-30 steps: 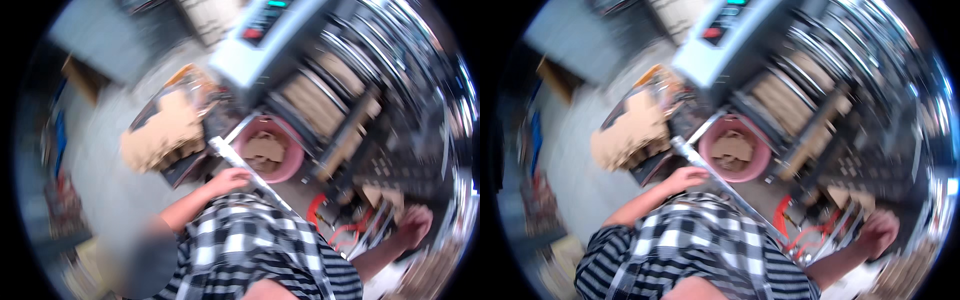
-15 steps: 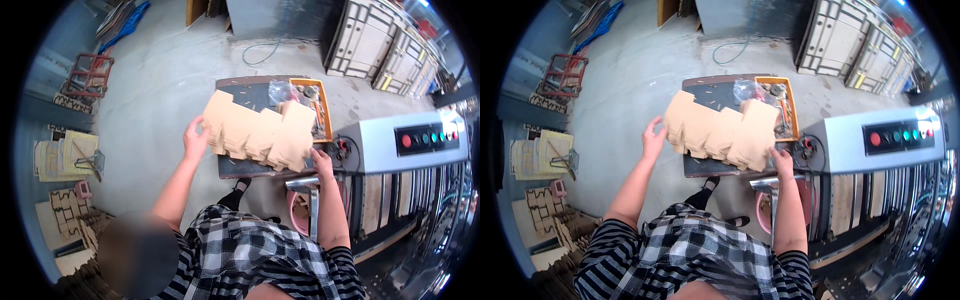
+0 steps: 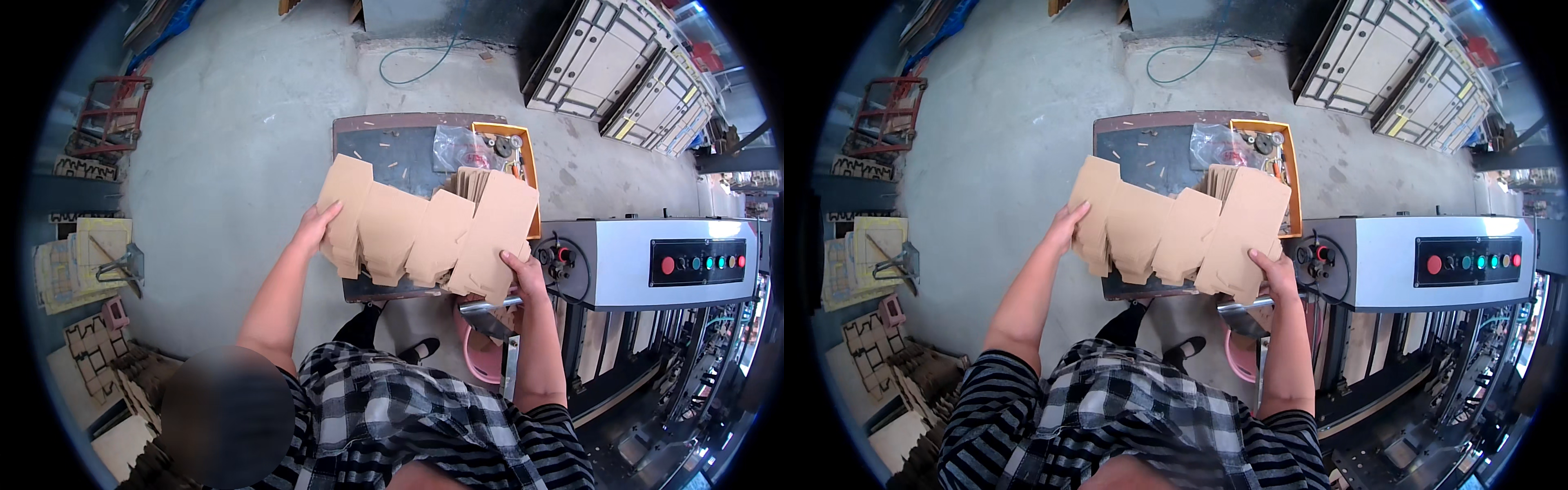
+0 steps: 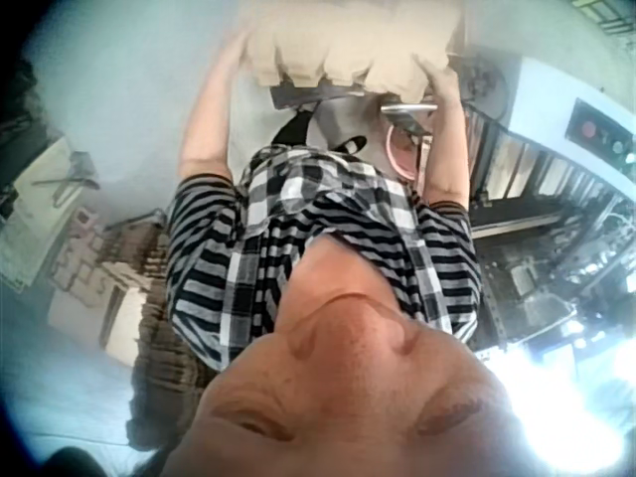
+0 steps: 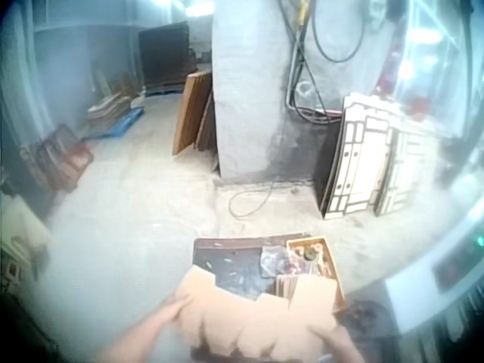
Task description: The person manually feeds flat cardboard pieces into a folding machine in a factory setting. They pick up individual pieces from a stack, insert them into the machine's mechanism, and then retrieve the folded boxes. The person occasionally inspects the cardboard pieces and stacks the finished boxes.
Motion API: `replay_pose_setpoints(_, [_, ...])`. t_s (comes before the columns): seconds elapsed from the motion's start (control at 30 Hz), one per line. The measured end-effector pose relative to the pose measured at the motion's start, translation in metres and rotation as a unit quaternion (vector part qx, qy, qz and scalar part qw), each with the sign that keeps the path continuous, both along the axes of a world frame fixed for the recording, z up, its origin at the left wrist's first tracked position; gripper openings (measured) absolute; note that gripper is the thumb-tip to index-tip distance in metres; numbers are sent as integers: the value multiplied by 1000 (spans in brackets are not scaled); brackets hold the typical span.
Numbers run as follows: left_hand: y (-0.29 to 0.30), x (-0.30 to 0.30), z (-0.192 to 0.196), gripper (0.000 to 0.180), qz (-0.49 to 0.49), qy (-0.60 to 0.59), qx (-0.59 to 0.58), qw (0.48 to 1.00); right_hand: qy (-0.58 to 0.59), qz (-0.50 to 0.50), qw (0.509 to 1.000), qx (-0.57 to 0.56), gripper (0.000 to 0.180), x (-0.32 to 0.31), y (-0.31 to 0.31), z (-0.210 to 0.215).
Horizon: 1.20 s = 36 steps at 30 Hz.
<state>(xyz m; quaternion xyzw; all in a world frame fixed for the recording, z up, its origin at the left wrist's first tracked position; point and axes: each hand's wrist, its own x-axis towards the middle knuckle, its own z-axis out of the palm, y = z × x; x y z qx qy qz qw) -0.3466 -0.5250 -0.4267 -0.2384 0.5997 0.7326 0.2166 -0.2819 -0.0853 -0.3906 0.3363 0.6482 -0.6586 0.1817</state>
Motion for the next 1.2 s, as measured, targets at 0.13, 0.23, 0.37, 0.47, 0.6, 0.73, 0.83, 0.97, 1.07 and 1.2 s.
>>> replay_pose_setpoints(0.13, [-5,3,2,62,25,53,18,998,82,-6,996,-34,61,3,-5,17])
replay_pose_setpoints(0.23, [0,3,13,68,60,95,7,994,129,-27,984,-117,62,9,-7,16])
replay_pose_setpoints(0.37, [-9,2,29,75,77,142,-21,987,186,-47,970,-149,65,12,-11,20])
replay_pose_setpoints(0.47, [-22,7,49,84,98,234,-2,967,229,-25,964,-132,67,20,0,22])
replay_pose_setpoints(0.6, [-33,16,104,100,-16,357,-58,932,178,67,980,-61,56,26,23,49])
replay_pose_setpoints(0.73, [-39,26,79,111,-173,306,-193,916,71,190,978,39,51,19,40,14])
replay_pose_setpoints(0.83, [-34,30,70,115,-201,280,-226,911,168,275,931,170,53,18,41,3])
replay_pose_setpoints(0.97, [-41,36,76,115,-236,299,-245,891,107,260,956,90,60,7,31,43])
replay_pose_setpoints(1.07, [-36,37,92,112,-260,308,-310,861,204,289,920,168,67,10,24,43])
replay_pose_setpoints(1.2, [-28,42,84,105,-229,330,-398,825,278,359,844,286,71,12,18,34])
